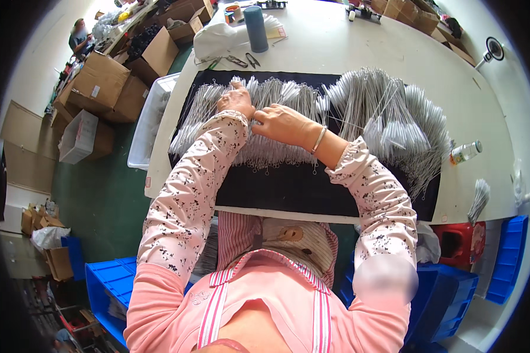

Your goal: The person gathers bundles of white wire brushes from a table, aligns them by hand, and places them into a clear plastic bin. The person repeats this process, occasionally picking up individual brushes to adjust the bundle before placing them in the bin.

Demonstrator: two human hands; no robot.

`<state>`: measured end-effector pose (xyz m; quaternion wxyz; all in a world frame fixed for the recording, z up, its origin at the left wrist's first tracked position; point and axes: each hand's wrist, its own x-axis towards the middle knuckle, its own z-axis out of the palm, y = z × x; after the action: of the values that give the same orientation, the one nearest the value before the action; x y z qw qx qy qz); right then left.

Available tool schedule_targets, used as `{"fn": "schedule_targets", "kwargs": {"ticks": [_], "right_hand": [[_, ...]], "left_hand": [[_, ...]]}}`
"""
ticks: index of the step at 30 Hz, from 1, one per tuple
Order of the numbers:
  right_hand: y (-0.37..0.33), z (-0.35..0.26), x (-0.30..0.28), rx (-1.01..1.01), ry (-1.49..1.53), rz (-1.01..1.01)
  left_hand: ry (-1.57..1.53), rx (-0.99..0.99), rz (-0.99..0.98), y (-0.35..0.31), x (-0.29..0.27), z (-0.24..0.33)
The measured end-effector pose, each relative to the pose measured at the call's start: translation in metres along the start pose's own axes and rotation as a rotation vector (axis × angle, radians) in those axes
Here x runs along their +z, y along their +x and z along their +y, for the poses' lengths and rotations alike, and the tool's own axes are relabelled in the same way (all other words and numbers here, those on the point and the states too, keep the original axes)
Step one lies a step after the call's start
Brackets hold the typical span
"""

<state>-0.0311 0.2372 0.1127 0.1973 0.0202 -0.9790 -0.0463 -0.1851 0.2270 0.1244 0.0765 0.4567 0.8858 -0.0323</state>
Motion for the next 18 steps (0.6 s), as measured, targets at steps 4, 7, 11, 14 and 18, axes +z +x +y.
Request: {"fn": "schedule_targets", "kwargs": {"ticks": [4, 7, 11, 14, 18], "right_hand": [[-0.008, 0.004, 0.001, 0.015, -0.043, -0.013], [-0.008, 0.003, 0.004, -0.002, -0.05, 0.044], [-0.005, -0.001, -0.001, 0.004, -0.087, 0.031], [-0.006, 0.002, 0.0, 0.003, -0.094, 0.042], [0.003, 0.006, 0.0, 0.001, -0.066, 0.102]], "left_hand": [[-0.228, -0.024, 0.077, 0.007, 0.001, -0.008], [-0.539, -0.111, 0.139, 0.014, -0.001, -0.033], [-1.004, 0.026, 0.041, 0.041, 0.018, -0.073], [-1.31, -0.016, -0.088, 0.046, 0.024, -0.075], [-1.475, -0.078, -0.227, 0.037, 0.013, -0.075]]}}
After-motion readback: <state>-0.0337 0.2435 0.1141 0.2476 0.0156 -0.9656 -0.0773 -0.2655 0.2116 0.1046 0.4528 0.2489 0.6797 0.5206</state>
